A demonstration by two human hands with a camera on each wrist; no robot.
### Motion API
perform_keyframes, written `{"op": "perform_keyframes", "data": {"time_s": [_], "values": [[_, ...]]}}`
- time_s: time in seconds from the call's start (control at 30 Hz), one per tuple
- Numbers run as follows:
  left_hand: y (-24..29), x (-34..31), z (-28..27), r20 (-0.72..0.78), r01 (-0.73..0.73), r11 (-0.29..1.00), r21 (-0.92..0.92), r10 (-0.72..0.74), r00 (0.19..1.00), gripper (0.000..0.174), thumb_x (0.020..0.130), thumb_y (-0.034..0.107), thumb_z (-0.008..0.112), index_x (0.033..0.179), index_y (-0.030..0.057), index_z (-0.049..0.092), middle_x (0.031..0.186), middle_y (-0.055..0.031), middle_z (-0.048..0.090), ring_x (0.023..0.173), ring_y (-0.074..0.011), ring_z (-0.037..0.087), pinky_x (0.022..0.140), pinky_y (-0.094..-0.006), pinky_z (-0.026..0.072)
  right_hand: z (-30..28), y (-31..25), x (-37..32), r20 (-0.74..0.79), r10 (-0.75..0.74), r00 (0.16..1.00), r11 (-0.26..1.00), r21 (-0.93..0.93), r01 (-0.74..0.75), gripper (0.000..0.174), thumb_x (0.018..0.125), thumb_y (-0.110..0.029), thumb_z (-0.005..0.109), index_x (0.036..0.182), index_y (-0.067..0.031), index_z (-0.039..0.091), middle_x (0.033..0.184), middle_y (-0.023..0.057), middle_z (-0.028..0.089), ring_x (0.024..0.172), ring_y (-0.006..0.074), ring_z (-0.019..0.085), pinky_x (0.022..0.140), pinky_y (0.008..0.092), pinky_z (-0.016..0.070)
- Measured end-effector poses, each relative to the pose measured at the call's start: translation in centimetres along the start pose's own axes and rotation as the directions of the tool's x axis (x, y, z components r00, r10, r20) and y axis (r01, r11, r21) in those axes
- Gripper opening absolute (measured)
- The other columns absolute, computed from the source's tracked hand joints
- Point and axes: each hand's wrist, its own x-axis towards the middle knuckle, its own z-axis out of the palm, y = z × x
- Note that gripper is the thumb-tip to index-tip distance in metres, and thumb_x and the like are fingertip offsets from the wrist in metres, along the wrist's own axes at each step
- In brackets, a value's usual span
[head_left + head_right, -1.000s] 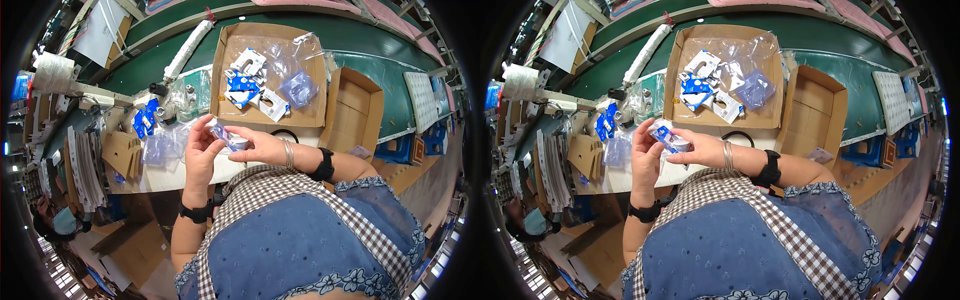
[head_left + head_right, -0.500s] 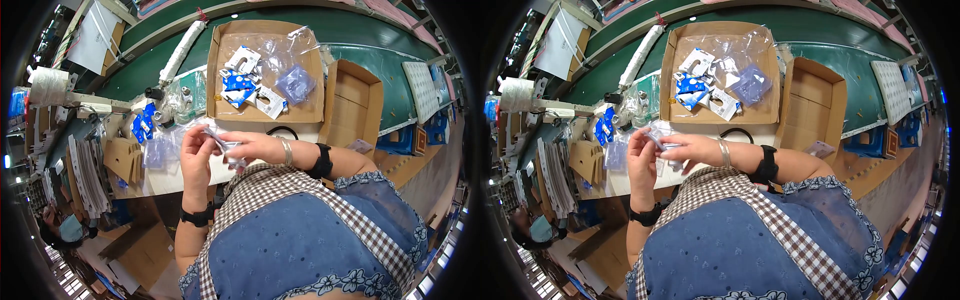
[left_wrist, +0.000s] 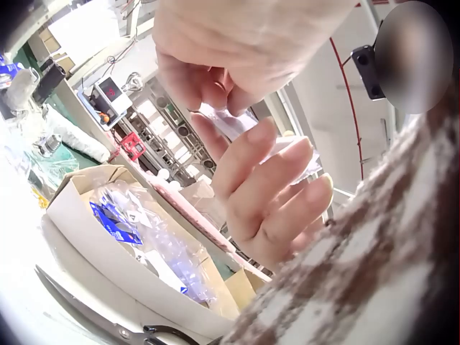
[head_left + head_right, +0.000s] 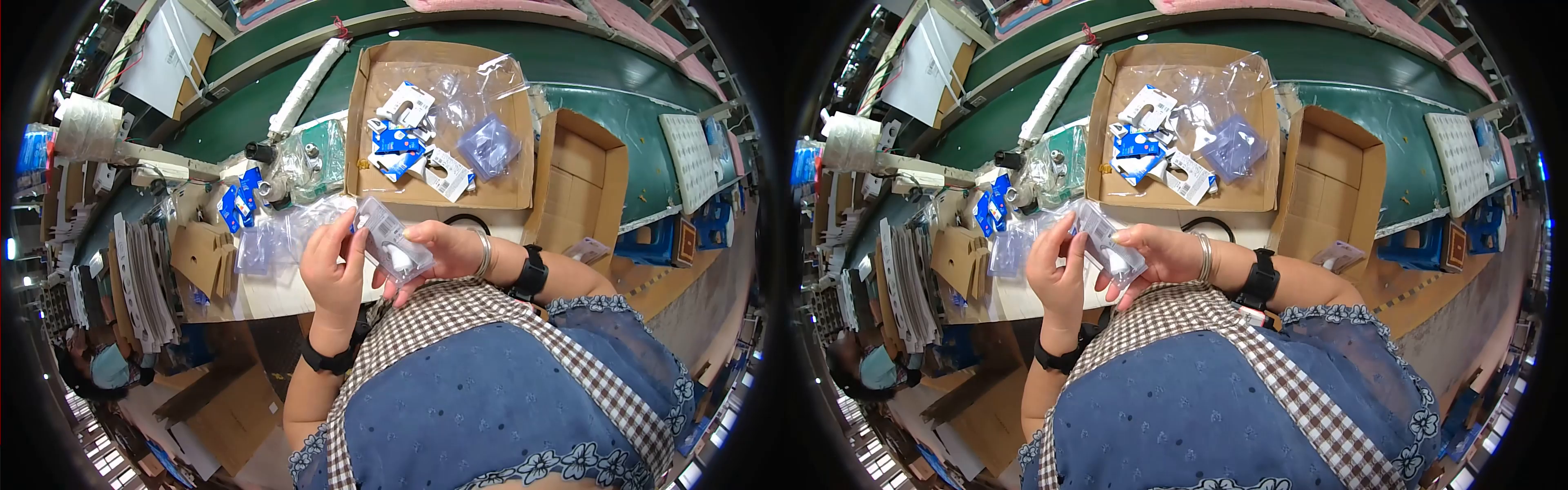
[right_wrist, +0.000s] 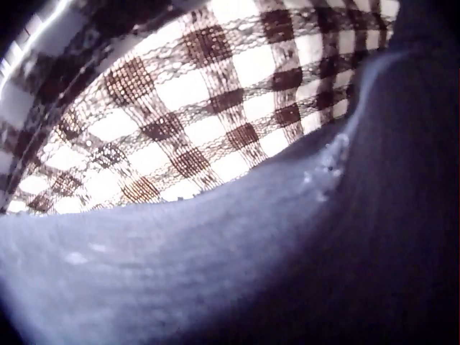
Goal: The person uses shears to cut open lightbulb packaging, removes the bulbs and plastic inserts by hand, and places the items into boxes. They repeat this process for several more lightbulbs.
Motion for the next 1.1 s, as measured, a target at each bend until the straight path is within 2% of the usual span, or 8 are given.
{"op": "perform_keyframes", "data": {"time_s": [0.4,0.47,0.57,0.8,0.93,1.0,1.03,1.1], "values": [[-1.4,-0.8,0.2,-0.190,-0.130,0.991,0.036,0.135,0.972,0.017,0.071,-0.007,0.066,0.084,0.0015,0.060,0.077,-0.0078,0.056,0.060,-0.0156,0.053,0.052,-0.0251,0.0425,0.8,0.7,0.4,-0.155,-0.044,0.987,0.991,-0.133,0.023,0.056,0.085,-0.047,0.045,0.114,0.0003,0.044,0.095,0.0144,0.058,0.081,0.0219,0.062,0.074,0.0361,0.0539],[-2.1,-0.6,0.3,-0.194,-0.299,0.929,0.216,0.341,0.920,0.017,0.070,-0.008,0.066,0.083,0.0014,0.058,0.077,-0.0084,0.056,0.063,-0.0204,0.055,0.053,-0.0277,0.0434,0.7,0.6,0.5,-0.175,-0.005,0.985,0.995,-0.095,-0.011,0.057,0.084,-0.048,0.044,0.115,0.0006,0.044,0.095,0.0151,0.058,0.081,0.0223,0.062,0.073,0.0366,0.0539],[-1.9,-0.4,0.3,-0.209,-0.302,0.918,0.256,0.357,0.910,0.017,0.070,-0.008,0.064,0.082,0.0016,0.057,0.077,-0.0089,0.056,0.067,-0.0248,0.056,0.058,-0.0315,0.0447,0.8,0.5,0.6,-0.229,0.007,0.973,0.999,-0.030,-0.014,0.061,0.084,-0.050,0.040,0.116,0.0023,0.045,0.097,0.0182,0.059,0.083,0.0259,0.062,0.075,0.0391,0.0528],[-1.3,0.6,-1.0,-0.088,-0.387,0.922,0.024,0.388,0.918,0.017,0.069,-0.009,0.062,0.081,0.0016,0.056,0.085,-0.0106,0.061,0.078,-0.0265,0.057,0.071,-0.0338,0.0451,-0.7,0.2,0.2,-0.244,-0.109,0.964,0.994,-0.052,0.099,0.064,0.084,-0.049,0.037,0.121,0.0018,0.044,0.100,0.0208,0.059,0.085,0.0276,0.061,0.077,0.0424,0.0516],[-1.6,1.1,-3.2,0.306,-0.090,0.968,-0.235,0.162,0.938,0.015,0.074,-0.003,0.057,0.088,0.0002,0.060,0.090,-0.0101,0.062,0.083,-0.0237,0.056,0.075,-0.0316,0.0440,-1.0,0.3,-0.1,-0.315,-0.220,0.923,0.957,-0.254,0.142,0.059,0.083,-0.048,0.040,0.119,-0.0010,0.046,0.091,0.0166,0.060,0.080,0.0238,0.062,0.074,0.0378,0.0518],[-2.7,1.2,-4.0,0.466,0.094,0.944,-0.316,0.068,0.882,0.019,0.081,0.007,0.054,0.095,-0.0010,0.063,0.089,-0.0067,0.062,0.083,-0.0178,0.055,0.075,-0.0268,0.0426,-0.2,0.0,-0.1,-0.293,-0.426,0.856,0.720,-0.683,0.124,0.058,0.082,-0.047,0.041,0.121,-0.0047,0.046,0.093,0.0138,0.060,0.084,0.0211,0.060,0.076,0.0339,0.0488],[-3.0,0.9,-3.7,0.466,0.095,0.944,-0.316,0.067,0.882,0.019,0.081,0.007,0.054,0.095,-0.0010,0.063,0.089,-0.0067,0.062,0.083,-0.0178,0.055,0.075,-0.0268,0.0426,-0.2,-0.1,-0.2,-0.294,-0.426,0.856,0.720,-0.683,0.124,0.058,0.082,-0.047,0.041,0.121,-0.0047,0.046,0.093,0.0138,0.060,0.084,0.0211,0.060,0.076,0.0339,0.0488],[-3.1,0.5,-3.0,0.476,0.521,0.825,-0.217,-0.377,0.795,0.021,0.084,0.011,0.056,0.099,-0.0018,0.061,0.089,-0.0047,0.061,0.082,-0.0123,0.054,0.074,-0.0228,0.0416,-0.1,-0.3,-0.4,-0.271,-0.434,0.859,0.406,-0.910,-0.082,0.056,0.081,-0.043,0.043,0.124,-0.0067,0.045,0.102,0.0152,0.058,0.089,0.0228,0.058,0.076,0.0331,0.0458]]}}
